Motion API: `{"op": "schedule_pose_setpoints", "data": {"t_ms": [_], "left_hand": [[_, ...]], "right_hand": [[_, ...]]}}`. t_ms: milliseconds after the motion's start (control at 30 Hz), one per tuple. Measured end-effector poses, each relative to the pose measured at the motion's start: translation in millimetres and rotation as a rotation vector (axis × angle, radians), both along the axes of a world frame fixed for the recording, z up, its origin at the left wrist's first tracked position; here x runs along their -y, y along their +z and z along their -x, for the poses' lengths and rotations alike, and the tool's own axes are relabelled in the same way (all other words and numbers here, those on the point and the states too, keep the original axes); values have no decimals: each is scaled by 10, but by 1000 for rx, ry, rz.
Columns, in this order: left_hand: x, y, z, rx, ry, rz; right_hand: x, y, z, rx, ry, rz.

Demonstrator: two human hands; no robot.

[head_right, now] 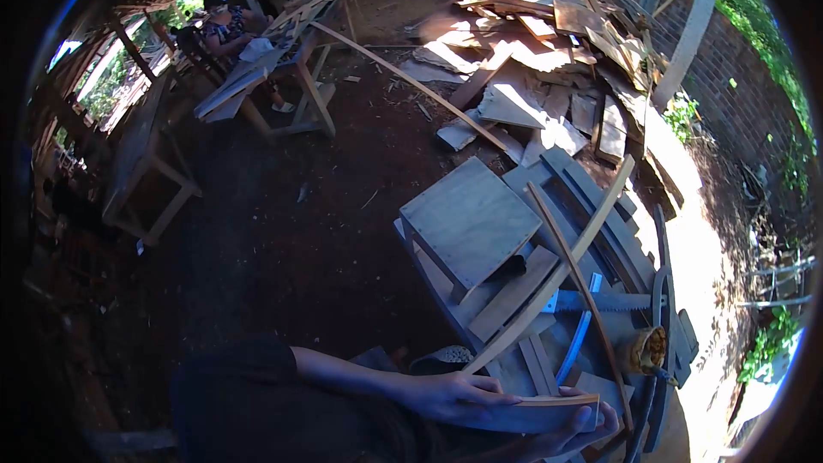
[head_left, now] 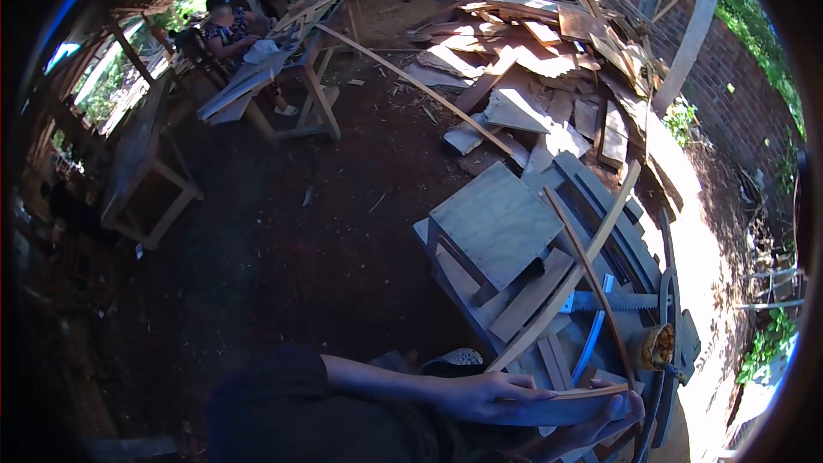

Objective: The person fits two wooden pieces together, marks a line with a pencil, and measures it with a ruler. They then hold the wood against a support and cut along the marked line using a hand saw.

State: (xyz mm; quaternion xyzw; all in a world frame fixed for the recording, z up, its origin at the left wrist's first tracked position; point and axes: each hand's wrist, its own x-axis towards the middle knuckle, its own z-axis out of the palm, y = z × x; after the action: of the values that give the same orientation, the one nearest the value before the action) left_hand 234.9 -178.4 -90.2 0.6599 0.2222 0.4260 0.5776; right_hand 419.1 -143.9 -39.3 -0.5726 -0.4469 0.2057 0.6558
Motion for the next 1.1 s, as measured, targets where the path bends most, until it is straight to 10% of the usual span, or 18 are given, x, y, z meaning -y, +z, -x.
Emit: {"op": "schedule_pose_setpoints", "data": {"t_ms": [667, 1100], "left_hand": [[-62, -57, 31, -30, 262, 4], [317, -167, -504, -116, 104, 15]], "right_hand": [[-610, -235, 496, -208, 415, 22], [267, -411, -702, -107, 120, 156]]}}
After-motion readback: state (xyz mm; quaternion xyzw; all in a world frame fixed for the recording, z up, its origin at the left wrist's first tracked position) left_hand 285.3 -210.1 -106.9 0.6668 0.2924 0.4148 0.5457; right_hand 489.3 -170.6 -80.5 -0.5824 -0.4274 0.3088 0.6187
